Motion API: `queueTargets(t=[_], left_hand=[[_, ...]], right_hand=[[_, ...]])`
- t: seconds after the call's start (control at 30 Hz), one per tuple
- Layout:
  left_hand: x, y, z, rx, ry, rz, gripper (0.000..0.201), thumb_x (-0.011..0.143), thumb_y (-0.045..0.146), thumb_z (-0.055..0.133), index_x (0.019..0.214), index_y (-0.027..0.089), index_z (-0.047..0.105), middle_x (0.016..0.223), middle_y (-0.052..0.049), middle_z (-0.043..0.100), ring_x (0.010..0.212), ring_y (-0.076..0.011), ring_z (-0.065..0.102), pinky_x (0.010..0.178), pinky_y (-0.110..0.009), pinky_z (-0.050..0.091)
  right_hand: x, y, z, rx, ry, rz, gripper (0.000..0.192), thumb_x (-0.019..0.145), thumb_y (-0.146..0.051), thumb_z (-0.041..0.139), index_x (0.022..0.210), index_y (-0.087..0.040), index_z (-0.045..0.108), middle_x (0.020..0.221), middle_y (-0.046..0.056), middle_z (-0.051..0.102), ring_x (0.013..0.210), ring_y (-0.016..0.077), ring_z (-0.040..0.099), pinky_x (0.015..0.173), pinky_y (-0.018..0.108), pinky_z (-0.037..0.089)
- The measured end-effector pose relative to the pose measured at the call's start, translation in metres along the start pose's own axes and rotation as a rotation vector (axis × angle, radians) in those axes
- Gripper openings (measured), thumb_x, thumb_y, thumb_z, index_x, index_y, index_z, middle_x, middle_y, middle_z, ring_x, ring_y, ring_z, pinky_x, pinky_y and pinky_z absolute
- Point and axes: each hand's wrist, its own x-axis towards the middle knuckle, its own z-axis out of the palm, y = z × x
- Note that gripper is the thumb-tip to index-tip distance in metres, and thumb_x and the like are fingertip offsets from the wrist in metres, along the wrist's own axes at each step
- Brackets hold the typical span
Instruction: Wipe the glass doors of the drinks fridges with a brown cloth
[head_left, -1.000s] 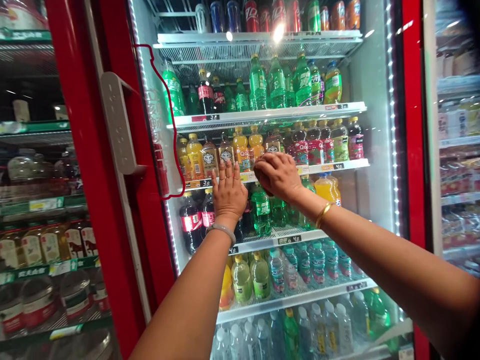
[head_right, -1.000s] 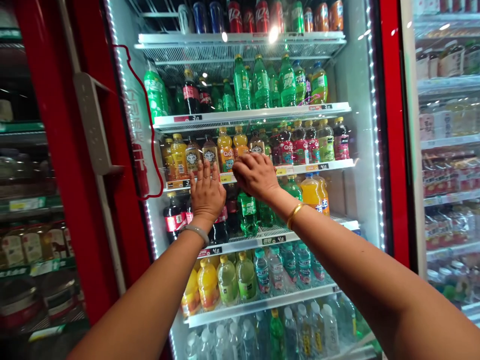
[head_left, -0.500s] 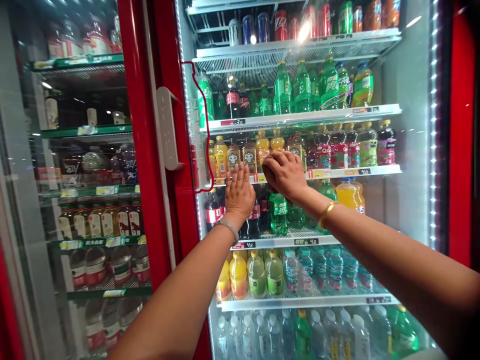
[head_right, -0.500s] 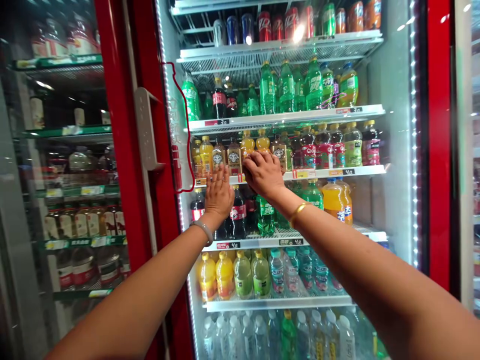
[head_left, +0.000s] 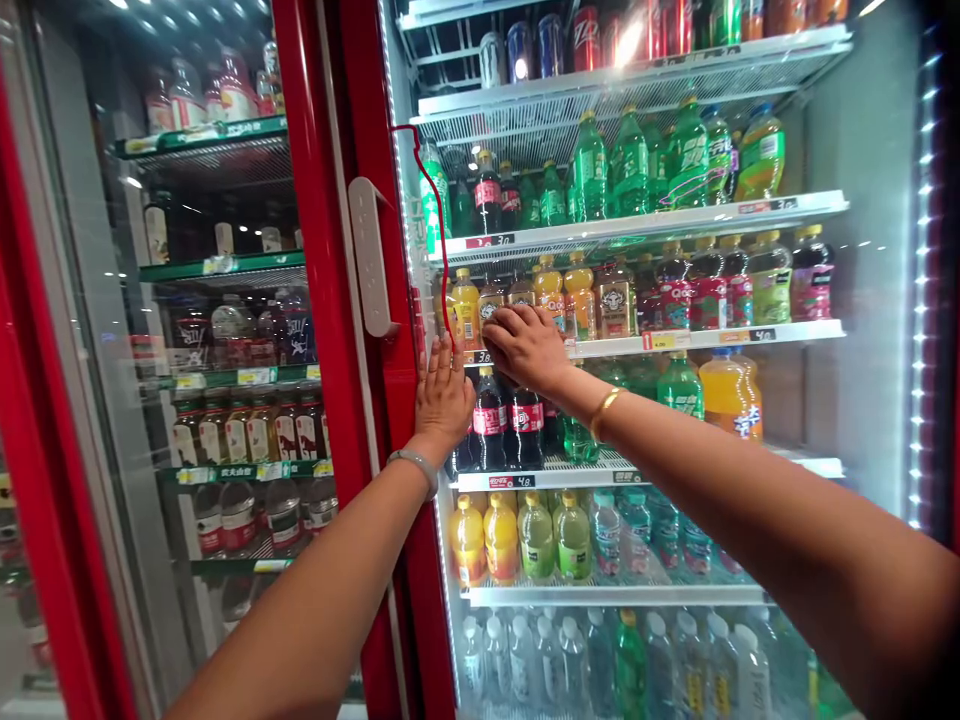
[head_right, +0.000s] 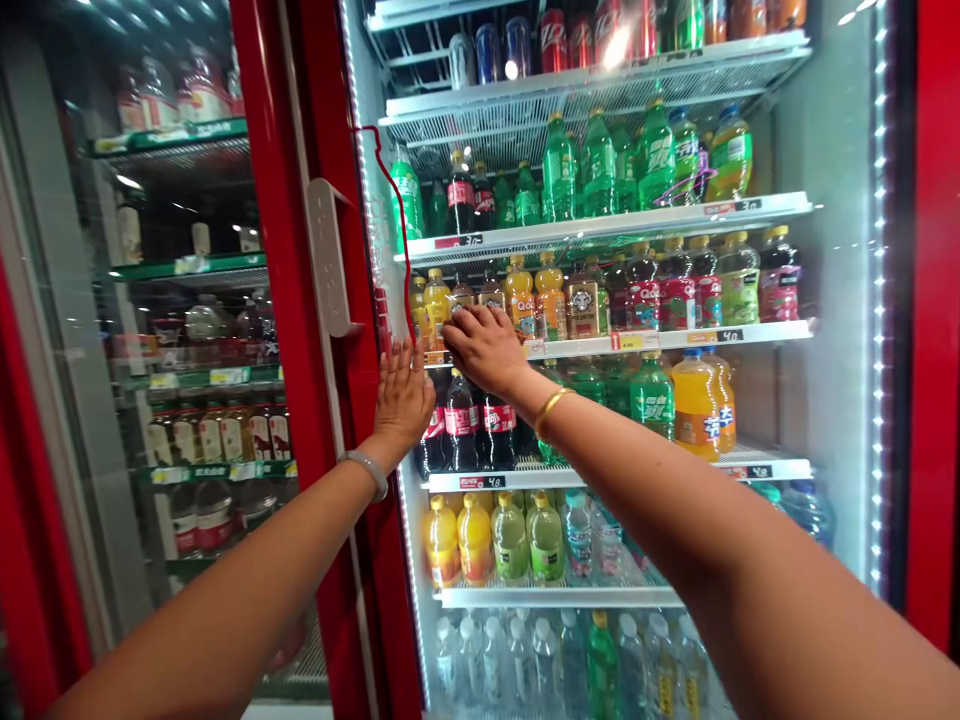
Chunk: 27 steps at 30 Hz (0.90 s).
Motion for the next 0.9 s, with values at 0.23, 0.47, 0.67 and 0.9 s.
queueTargets(t=[0.23, 0.47, 0.67, 0.9], left_hand=[[-0.01, -0.017, -0.002, -0.001, 0.029, -0.078, 0.069, 0.1, 0.022, 0.041, 0.166, 0.009, 0.026, 0.175, -0.016, 0.019, 0.165, -0.026, 0.01, 0.136, -0.052, 0.011], [-0.005, -0.045, -0.021, 0.036, 0.026, -0.075, 0.074, 0.097, 0.022, 0.041, 0.167, 0.009, 0.022, 0.176, -0.016, 0.015, 0.165, -0.0251, 0.008, 0.136, -0.05, 0.008], [-0.012, -0.057, -0.023, 0.04, 0.019, -0.072, 0.071, 0.1, 0.026, 0.038, 0.166, 0.003, 0.021, 0.175, -0.02, 0.019, 0.166, -0.0262, 0.008, 0.137, -0.051, 0.011], [-0.043, -0.057, -0.018, 0.028, -0.031, -0.039, 0.071, 0.097, 0.022, 0.041, 0.165, 0.005, 0.027, 0.174, -0.019, 0.023, 0.165, -0.0259, 0.011, 0.136, -0.052, 0.012]], right_hand=[[-0.015, -0.042, 0.016, 0.064, -0.057, -0.238, 0.03, 0.105, -0.04, 0.051, 0.13, -0.029, 0.063, 0.14, 0.003, 0.066, 0.133, 0.0265, 0.051, 0.107, 0.045, 0.037], [0.013, -0.036, 0.022, 0.092, 0.01, -0.061, 0.036, 0.109, -0.038, 0.042, 0.138, -0.026, 0.06, 0.145, 0.007, 0.064, 0.135, 0.0283, 0.05, 0.113, 0.048, 0.038], [0.038, -0.084, 0.043, 0.219, 0.012, -0.06, 0.043, 0.11, -0.042, 0.039, 0.143, -0.02, 0.057, 0.147, 0.006, 0.064, 0.135, 0.0214, 0.053, 0.115, 0.038, 0.041], [-0.012, -0.028, 0.017, 0.177, -0.057, -0.446, 0.034, 0.106, -0.036, 0.051, 0.137, -0.027, 0.061, 0.145, 0.005, 0.065, 0.138, 0.0237, 0.054, 0.114, 0.045, 0.043]])
